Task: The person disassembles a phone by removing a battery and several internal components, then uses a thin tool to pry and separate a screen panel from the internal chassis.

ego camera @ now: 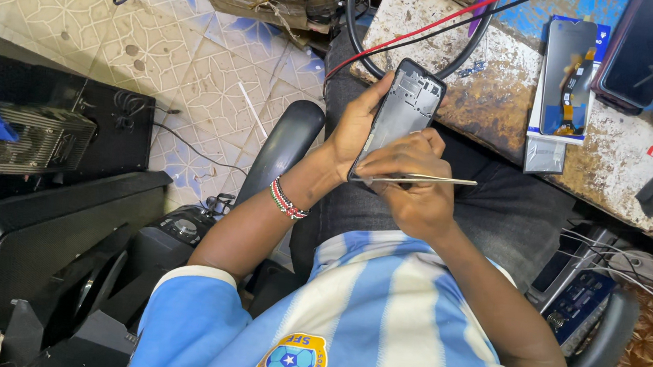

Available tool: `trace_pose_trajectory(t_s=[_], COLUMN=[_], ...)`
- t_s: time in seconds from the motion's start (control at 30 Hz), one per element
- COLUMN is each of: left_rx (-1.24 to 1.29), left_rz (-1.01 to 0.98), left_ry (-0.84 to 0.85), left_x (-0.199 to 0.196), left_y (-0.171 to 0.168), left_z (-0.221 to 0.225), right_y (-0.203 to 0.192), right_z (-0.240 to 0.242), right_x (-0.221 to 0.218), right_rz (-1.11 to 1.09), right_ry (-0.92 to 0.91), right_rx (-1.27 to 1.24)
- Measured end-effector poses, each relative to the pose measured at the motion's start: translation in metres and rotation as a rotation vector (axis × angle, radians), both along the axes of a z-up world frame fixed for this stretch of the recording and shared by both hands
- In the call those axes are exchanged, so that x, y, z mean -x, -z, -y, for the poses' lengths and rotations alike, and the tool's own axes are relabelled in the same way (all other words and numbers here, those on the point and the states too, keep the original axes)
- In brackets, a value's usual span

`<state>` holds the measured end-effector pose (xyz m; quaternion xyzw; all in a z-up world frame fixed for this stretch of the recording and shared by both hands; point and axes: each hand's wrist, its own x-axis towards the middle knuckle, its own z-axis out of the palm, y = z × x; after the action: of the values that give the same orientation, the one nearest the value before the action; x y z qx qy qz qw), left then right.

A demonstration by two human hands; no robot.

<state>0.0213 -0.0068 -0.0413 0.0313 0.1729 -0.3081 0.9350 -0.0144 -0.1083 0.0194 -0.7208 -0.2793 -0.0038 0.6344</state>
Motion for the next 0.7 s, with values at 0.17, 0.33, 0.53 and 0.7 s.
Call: trace_pose_trajectory(t_s=[0.17,0.33,0.53,0.7], left_rx=[-0.018,-0.128,0.06,0.087], left_rz=[-0.011,0.074,0.261,0.294], left_ry=[-0.003,-0.113,-0.007,0.08], left_x=[0.007,-0.009,-0.027,-0.025], left_y=[0.016,0.01,0.062,0.063], left_z=[0.016,-0.002,-0.009,-0.007], right_y=[-0.012,0.005,0.003,0.008], right_z=[-0.006,0.006,0.011,0.021], right_x=[0.005,-0.003,-0.006,-0.007], right_rz=[-0.038,0.074,0.201,0.067], right_ry=[0.064,0.024,-0.113,-0.174], right_rx=[-0.102,0.059,0.245,0.258])
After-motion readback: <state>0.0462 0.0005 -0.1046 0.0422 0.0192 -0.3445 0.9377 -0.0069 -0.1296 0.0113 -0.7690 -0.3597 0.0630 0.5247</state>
